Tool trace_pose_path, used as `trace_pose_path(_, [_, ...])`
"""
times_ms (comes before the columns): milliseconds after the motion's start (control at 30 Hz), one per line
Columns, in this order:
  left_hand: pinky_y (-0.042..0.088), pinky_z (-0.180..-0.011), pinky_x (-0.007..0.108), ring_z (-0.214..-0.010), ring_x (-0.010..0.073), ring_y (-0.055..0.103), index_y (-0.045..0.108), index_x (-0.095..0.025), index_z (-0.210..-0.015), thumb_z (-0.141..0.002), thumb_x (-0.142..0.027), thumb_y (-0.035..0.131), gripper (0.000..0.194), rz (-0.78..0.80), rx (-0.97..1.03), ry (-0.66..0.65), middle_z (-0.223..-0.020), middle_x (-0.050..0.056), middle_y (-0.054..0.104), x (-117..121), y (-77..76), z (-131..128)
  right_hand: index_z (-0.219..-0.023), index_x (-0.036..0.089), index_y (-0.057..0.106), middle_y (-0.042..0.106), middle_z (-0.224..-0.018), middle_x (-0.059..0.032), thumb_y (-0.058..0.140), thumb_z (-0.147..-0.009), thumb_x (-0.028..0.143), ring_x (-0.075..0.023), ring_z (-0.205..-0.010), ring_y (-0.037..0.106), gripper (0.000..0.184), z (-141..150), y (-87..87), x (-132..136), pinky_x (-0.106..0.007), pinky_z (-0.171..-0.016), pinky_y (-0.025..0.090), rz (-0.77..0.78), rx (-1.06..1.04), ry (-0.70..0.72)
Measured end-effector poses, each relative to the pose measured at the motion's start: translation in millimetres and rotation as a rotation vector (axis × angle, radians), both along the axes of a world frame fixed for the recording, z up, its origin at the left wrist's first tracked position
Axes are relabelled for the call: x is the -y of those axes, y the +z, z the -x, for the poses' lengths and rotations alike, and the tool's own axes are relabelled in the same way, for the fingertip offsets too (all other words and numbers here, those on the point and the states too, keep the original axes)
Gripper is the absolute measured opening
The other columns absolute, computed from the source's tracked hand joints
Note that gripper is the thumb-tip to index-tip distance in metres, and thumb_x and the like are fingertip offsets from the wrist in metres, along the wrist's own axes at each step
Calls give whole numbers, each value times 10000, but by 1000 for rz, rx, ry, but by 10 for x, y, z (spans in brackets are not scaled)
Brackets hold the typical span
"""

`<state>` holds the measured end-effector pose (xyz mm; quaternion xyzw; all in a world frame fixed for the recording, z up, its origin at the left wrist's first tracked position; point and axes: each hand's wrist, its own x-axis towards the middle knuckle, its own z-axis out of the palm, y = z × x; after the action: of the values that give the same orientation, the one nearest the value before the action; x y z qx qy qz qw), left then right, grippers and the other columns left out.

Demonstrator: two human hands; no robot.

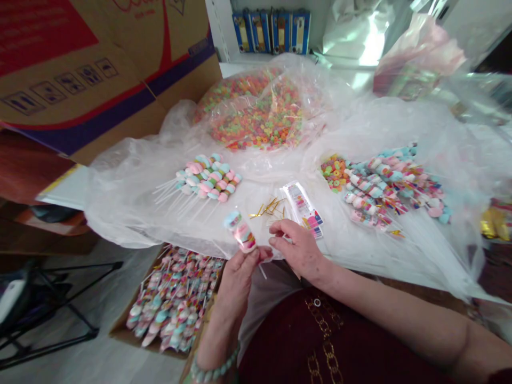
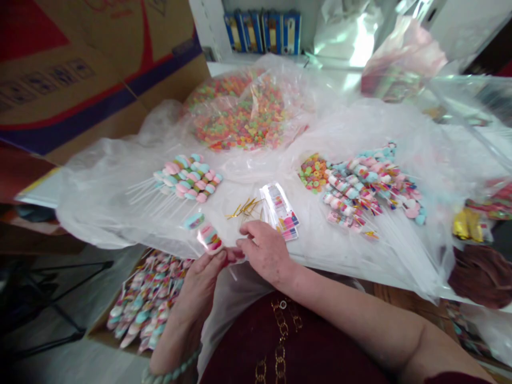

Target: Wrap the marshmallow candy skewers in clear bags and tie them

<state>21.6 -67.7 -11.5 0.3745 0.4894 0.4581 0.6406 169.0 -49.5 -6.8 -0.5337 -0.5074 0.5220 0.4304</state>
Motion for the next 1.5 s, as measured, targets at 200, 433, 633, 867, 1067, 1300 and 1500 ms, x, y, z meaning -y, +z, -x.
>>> trace_pose_path(200, [390,-407,246,-369,121,506,682,-128,-668,-687,-402,730,278,202,82,-57,-522,25,608,3,-59,-95,-900,200,556,584,-704,55,634,-716,296,-74,-462,466,222,182,36,-112,-213,-469,400,231,-517,82])
trace_pose_path(433, [174,-333,162,-329,27,322,622,-139,-635,-670,-363,721,248,78,-93,352,-434,-64,480,-59,-202,-96,-815,191,644,610,-822,-14,546,-811,223,-171,-851,550,103,-247,-75,-297,-311,-798,424,-191,377,-74])
trace_pose_path(633, [124,-323,154,-306,13,247,555,-153,-605,-637,-356,729,270,248,85,312,-396,-93,392,-97,-135,-62,-750,160,679,619,-911,-104,504,-876,158,-233,-917,507,215,-365,-238,-319,-360,-830,405,-439,1128,216])
trace_pose_path(867, [144,-308,160,-272,11,248,569,-144,-639,-655,-361,727,269,237,145,300,-403,-88,425,-151,-33,-32,-801,164,646,639,-868,-66,489,-898,150,-193,-880,544,186,-447,-290,-360,-326,-847,401,-592,897,106])
trace_pose_path(1067, [158,-321,165,-283,12,257,568,-140,-659,-648,-348,739,269,226,115,148,-416,-85,442,-259,88,-243,-791,187,619,644,-751,-3,482,-912,203,-141,-743,575,184,-314,-2,-247,-254,-695,381,-522,738,58])
trace_pose_path(1300, [202,-351,165,-356,27,316,532,-150,-602,-719,-389,698,313,144,-9,101,-464,-66,454,-211,-22,-415,-770,171,623,638,-708,-46,469,-890,184,-182,-697,556,195,-75,-16,-104,-304,-647,336,-533,982,72])
trace_pose_path(1500, [162,-342,169,-328,26,266,549,-159,-630,-706,-357,692,256,161,19,210,-433,-76,429,-237,-83,-359,-844,174,661,676,-832,-42,486,-915,206,-162,-828,585,191,-161,-152,-95,-273,-741,392,-535,669,143])
